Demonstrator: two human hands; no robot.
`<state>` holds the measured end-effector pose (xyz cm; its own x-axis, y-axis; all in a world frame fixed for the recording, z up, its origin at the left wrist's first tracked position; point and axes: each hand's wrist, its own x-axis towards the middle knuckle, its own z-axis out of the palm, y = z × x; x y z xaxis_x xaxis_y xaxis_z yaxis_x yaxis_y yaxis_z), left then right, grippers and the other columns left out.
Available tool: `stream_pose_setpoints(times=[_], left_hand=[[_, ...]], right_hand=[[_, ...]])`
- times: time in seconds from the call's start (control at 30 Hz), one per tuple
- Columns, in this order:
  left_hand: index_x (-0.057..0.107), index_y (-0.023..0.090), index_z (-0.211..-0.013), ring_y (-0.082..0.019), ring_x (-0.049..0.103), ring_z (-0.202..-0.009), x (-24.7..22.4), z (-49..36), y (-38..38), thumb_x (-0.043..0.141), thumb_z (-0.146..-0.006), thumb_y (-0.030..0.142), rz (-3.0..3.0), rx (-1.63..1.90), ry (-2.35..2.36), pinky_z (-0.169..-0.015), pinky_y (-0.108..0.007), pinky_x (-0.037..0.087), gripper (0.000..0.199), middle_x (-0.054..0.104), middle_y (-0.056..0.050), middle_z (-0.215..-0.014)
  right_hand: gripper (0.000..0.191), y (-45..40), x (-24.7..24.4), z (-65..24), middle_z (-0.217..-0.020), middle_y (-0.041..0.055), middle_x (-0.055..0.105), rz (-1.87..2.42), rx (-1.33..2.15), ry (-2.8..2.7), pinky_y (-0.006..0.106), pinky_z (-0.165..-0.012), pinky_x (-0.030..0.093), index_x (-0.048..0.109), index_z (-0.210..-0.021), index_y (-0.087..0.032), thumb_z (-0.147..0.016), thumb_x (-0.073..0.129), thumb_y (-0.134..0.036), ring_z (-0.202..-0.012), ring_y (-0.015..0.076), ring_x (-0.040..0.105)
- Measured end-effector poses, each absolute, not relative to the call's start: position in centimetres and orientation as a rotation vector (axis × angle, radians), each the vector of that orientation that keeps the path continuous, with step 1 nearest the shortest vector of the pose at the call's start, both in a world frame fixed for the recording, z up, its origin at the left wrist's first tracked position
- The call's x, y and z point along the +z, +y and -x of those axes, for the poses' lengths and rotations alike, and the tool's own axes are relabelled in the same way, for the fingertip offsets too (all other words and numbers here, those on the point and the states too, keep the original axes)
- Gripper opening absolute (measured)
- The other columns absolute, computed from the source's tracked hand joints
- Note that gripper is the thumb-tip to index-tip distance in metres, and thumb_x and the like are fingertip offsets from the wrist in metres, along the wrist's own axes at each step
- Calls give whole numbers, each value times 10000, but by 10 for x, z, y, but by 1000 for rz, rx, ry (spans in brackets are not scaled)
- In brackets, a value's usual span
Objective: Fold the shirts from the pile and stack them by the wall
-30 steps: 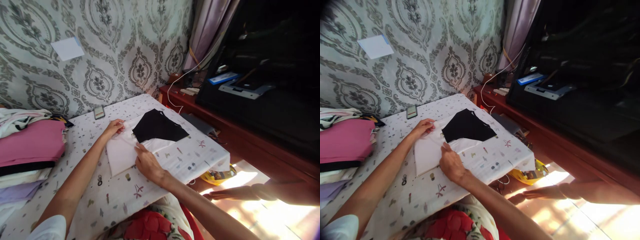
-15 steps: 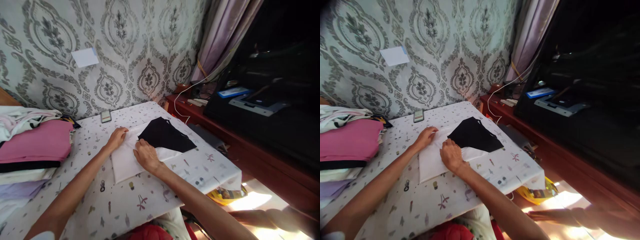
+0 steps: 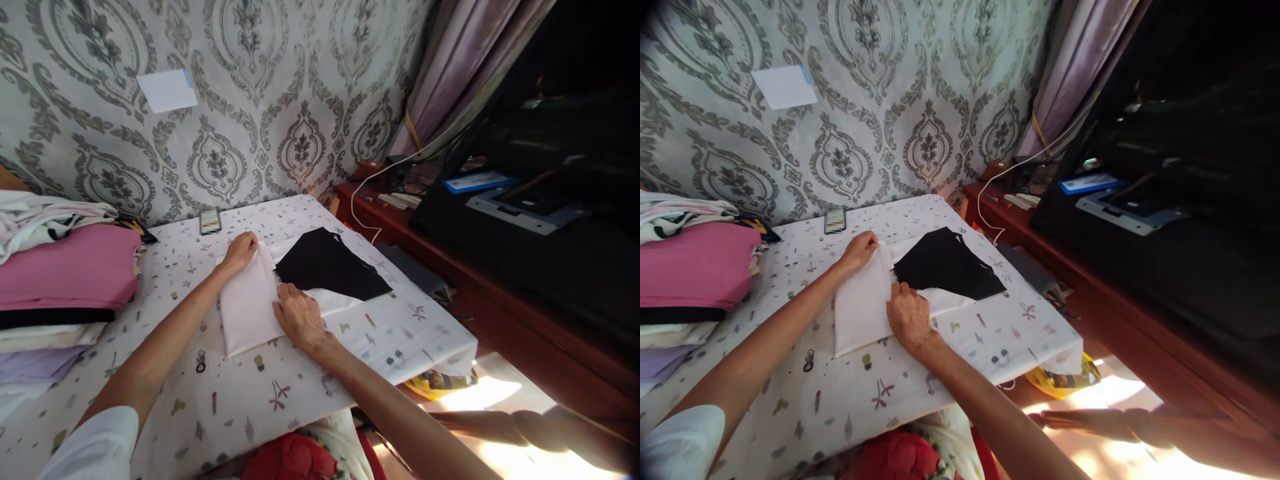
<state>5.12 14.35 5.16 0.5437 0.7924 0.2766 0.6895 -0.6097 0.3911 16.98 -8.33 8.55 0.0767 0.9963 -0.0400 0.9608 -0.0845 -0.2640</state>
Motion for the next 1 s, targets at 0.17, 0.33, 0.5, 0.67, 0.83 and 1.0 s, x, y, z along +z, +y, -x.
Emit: stream_pose_setpoints(times=[0.17, 0.33, 0.5, 0.67, 0.83, 1.0], left_hand=[[591, 219, -815, -231, 596, -876, 50, -54, 143, 536, -821, 142, -2529, 652, 1239, -849, -364, 478, 95, 652, -47, -857], [597, 214, -1068, -254, 582, -1069, 55, -37, 123, 497, -882, 176, -2532, 768, 1239, -981, -416, 458, 215, 655, -90, -1099], [568, 213, -1275, -243, 562, -1249, 41, -13, 91, 422, -969, 295, -2566, 751, 1005, -1097, -409, 410, 349, 628, -112, -1326], [555, 206, -1347, -254, 434, -1430, 20, -11, 90, 417, -988, 345, -2583, 562, 1061, -1198, -460, 282, 408, 535, -135, -1491], [571, 241, -1333, -249, 405, -1449, 23, -1, 118, 449, -981, 359, -2550, 503, 1211, -1197, -471, 266, 391, 530, -100, -1503], [587, 181, -1276, -280, 506, -1326, 33, 32, 134, 466, -939, 271, -2451, 624, 1483, -1148, -451, 324, 369, 592, -148, -1404]], right_hand=[[306, -88, 85, -173, -1177, 121, 635, 2133, 300, -1974, 323, -764, 533, 516, -1271, -175, -966, 501, -202, -1035, 246, 661], [362, -87, 86, -173, -1236, 159, 618, 2001, 205, -2013, 368, -904, 537, 551, -1308, -151, -949, 512, -167, -1136, 262, 610], [535, -55, 79, -157, -1565, 248, 393, 1742, 136, -2211, 454, -1201, 300, 443, -1468, -18, -968, 510, -199, -1472, 296, 346], [683, -27, 53, -149, -1604, 269, 292, 1873, 222, -2224, 476, -1239, 191, 353, -1514, 50, -1011, 455, -400, -1531, 318, 215], [673, -26, 42, -152, -1604, 251, 309, 1842, 160, -2219, 465, -1233, 202, 364, -1515, 26, -1027, 400, -436, -1530, 295, 229], [558, -38, 59, -146, -1567, 264, 382, 1825, 112, -2202, 481, -1212, 239, 446, -1464, 6, -1028, 437, -341, -1498, 308, 297]])
